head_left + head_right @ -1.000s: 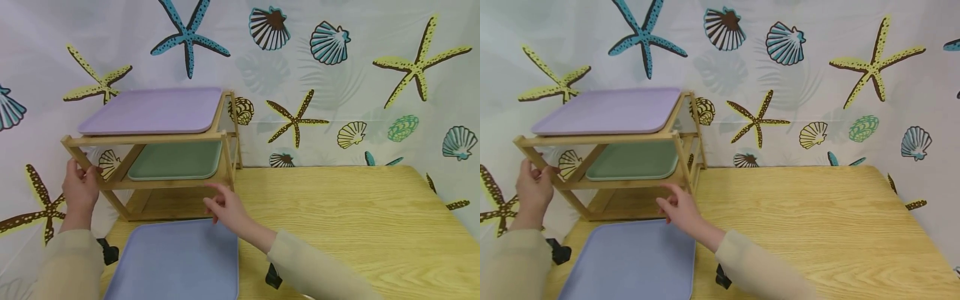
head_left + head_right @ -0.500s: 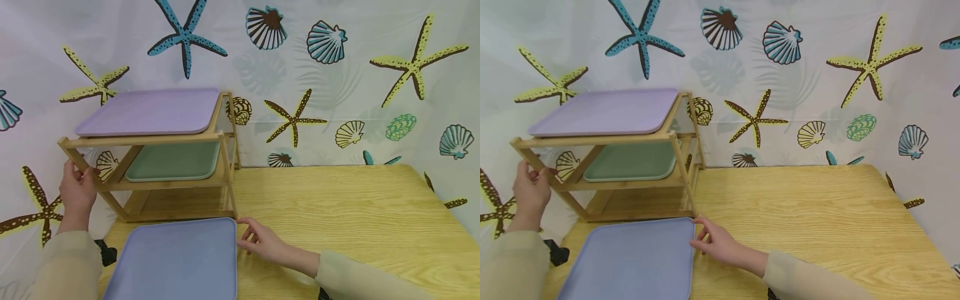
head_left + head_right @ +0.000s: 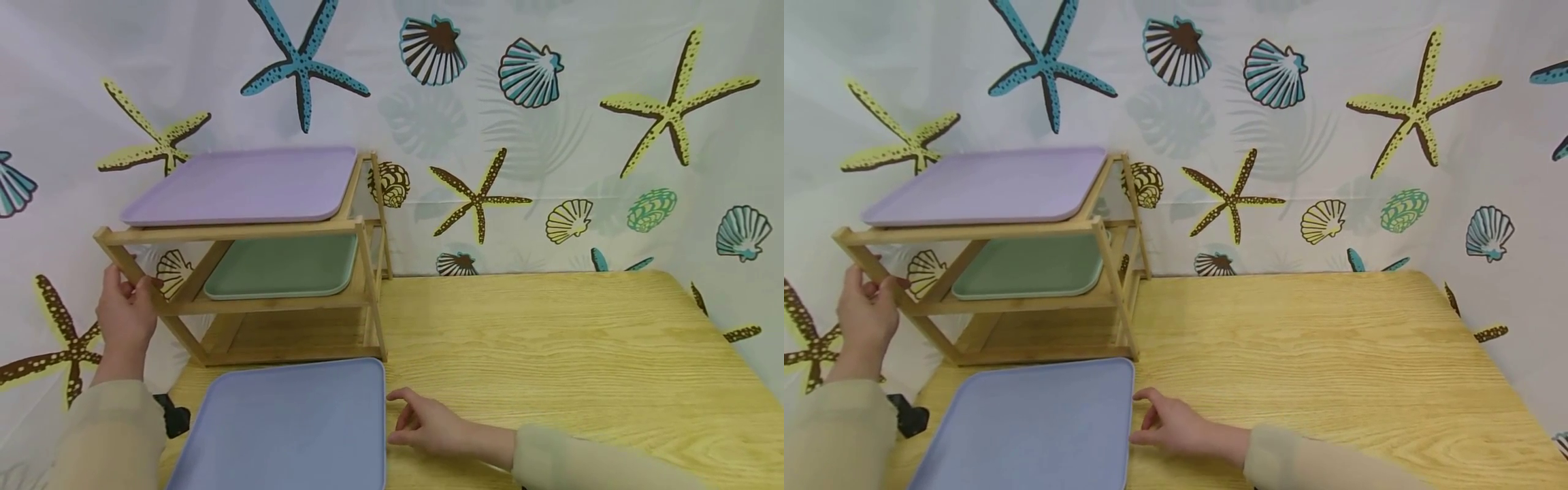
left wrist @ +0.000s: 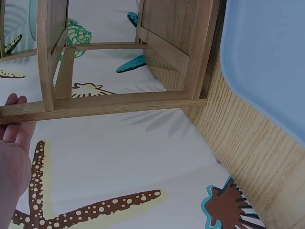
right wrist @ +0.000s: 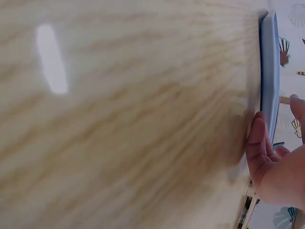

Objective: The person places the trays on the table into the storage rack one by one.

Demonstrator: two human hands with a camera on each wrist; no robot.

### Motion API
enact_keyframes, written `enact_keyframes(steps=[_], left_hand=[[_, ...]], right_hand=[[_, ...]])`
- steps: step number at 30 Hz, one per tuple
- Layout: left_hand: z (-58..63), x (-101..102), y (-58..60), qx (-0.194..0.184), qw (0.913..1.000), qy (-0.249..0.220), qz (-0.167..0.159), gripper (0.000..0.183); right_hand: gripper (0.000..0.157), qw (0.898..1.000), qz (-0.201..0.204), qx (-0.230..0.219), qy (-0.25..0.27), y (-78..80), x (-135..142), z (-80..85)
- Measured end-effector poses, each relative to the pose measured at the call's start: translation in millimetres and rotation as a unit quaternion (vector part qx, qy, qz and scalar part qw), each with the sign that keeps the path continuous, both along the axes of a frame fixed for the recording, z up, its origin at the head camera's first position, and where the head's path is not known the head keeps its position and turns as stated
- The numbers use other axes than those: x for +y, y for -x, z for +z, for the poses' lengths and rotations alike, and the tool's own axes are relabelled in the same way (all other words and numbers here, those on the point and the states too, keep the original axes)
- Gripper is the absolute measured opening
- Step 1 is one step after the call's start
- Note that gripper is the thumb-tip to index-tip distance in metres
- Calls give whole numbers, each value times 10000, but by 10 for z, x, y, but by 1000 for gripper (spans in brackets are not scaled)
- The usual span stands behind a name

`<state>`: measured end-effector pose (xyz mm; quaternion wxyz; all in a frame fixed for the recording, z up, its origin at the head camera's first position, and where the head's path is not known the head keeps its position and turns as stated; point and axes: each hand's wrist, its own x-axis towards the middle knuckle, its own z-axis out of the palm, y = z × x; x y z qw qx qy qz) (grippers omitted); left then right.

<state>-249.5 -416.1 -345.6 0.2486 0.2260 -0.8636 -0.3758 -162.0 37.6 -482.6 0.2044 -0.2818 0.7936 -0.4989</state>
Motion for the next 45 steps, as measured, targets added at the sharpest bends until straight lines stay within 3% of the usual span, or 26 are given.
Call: enact_keyframes(steps=[6, 14, 17, 24, 32, 39, 45], left_hand=[[-31, 8, 0, -40, 10000, -18, -61, 45], [-22, 5, 5, 37, 10000, 13, -71, 45], [-6, 3, 5, 65, 9999, 27, -74, 45], [22, 12, -3, 54, 10000, -12, -35, 45], [-4, 34, -10, 70, 9999, 86, -28, 44], [-15, 17, 11, 86, 10000, -11, -3, 45], [-7, 3, 12, 68, 10000, 1, -20, 45]], right_hand=[[46, 9999, -3, -114, -28, -32, -145, -32], [34, 9972, -325, 601, -304, 25, -294, -93], [30, 9966, -498, 610, -248, 48, -326, -92], [26, 9976, -684, 7, 47, 45, -379, -81], [26, 9969, -760, -219, 48, 11, -395, -86], [39, 9895, -646, -1101, 678, -25, -396, -45], [68, 9772, -459, -1619, 1298, -59, -369, -5]])
